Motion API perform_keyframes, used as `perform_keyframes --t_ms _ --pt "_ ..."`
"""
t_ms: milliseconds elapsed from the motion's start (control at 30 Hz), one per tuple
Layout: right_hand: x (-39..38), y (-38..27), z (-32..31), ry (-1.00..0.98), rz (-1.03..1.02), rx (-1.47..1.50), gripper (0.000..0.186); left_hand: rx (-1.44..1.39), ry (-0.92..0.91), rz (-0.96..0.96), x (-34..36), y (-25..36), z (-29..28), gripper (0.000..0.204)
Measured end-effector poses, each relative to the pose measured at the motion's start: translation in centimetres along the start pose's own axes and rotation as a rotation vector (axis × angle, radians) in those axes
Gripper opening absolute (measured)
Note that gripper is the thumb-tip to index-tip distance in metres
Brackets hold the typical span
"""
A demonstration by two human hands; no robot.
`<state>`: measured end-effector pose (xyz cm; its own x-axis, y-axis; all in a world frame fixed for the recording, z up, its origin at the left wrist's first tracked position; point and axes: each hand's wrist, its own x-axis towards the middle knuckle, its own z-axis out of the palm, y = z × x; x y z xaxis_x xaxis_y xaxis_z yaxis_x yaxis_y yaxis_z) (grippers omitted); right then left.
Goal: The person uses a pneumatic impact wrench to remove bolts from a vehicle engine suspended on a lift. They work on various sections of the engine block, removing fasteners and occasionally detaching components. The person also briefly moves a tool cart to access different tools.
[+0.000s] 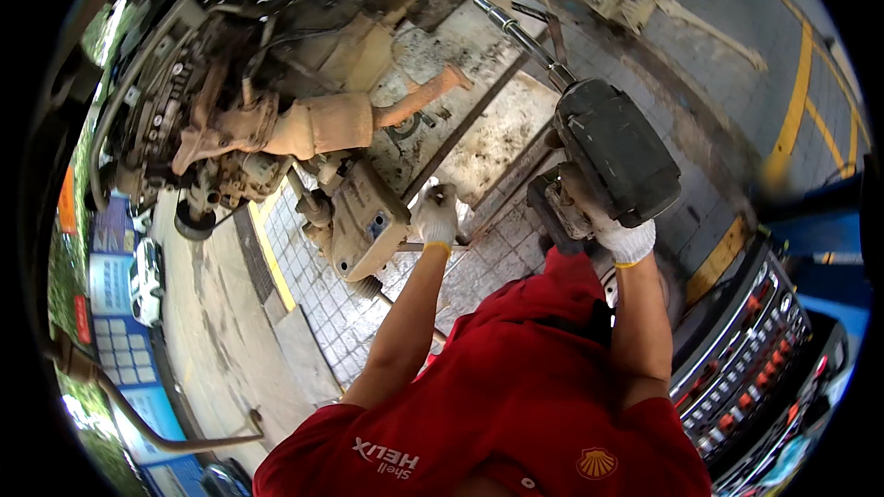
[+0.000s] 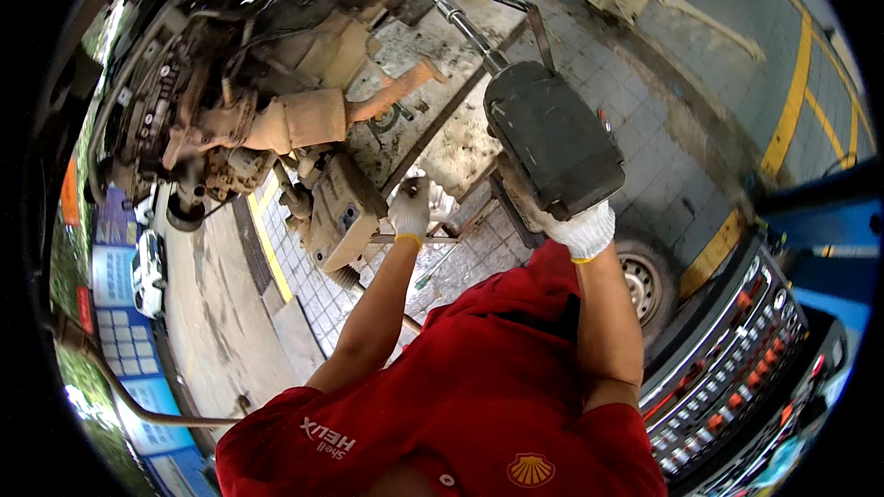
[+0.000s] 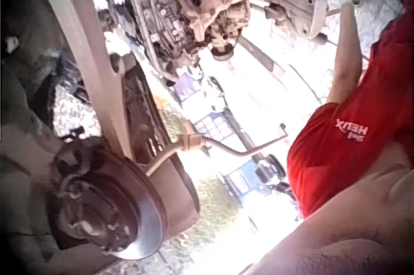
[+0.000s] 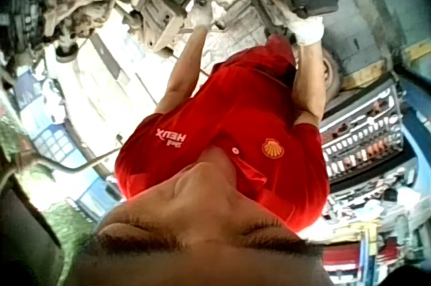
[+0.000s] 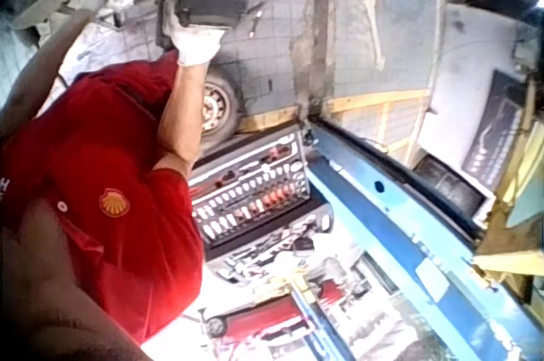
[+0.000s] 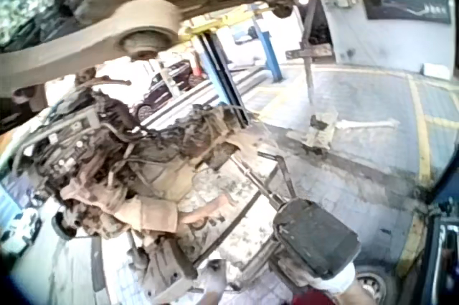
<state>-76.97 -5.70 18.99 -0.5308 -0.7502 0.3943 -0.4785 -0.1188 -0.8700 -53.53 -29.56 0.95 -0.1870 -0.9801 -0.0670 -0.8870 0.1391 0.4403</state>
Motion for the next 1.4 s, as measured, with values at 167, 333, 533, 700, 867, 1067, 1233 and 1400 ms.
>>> perform_keyframes --t_ms 167,333,533,700,867,1067,1233,1400 --pt "-6.8 3.2 -0.2 0.107 0.118 -0.048 0.034 0.084 0.234 -0.033 4.2 -2.6 1.1 0.053" --pt "-13.6 5.4 -0.2 0.101 0.202 -0.358 0.040 -0.018 0.266 -0.050 7.0 -0.4 0.4 0.053" --pt "-19.6 9.1 -0.2 0.365 0.781 1.175 0.059 0.163 0.486 -0.036 9.7 -4.0 2.0 0.042" --pt "-16.7 8.0 -0.8 0.186 0.544 0.378 0.053 0.391 0.268 -0.292 10.5 -2.2 0.8 0.041" --pt "-13.3 9.5 -0.6 0.059 0.629 0.522 0.033 0.541 0.148 -0.271 12.8 -4.6 1.3 0.041" --pt "-7.8 9.7 2.7 0.104 0.669 0.706 0.035 0.446 0.169 -0.164 11.6 -0.9 0.1 0.039" --pt "-3.7 9.7 5.1 0.071 0.712 0.519 0.038 -0.122 -0.077 -0.099 -0.8 3.1 4.5 0.049" --pt "-6.0 12.8 5.3 0.043 0.722 0.520 0.042 -0.881 -0.027 -0.753 0.7 -11.7 19.3 0.030"
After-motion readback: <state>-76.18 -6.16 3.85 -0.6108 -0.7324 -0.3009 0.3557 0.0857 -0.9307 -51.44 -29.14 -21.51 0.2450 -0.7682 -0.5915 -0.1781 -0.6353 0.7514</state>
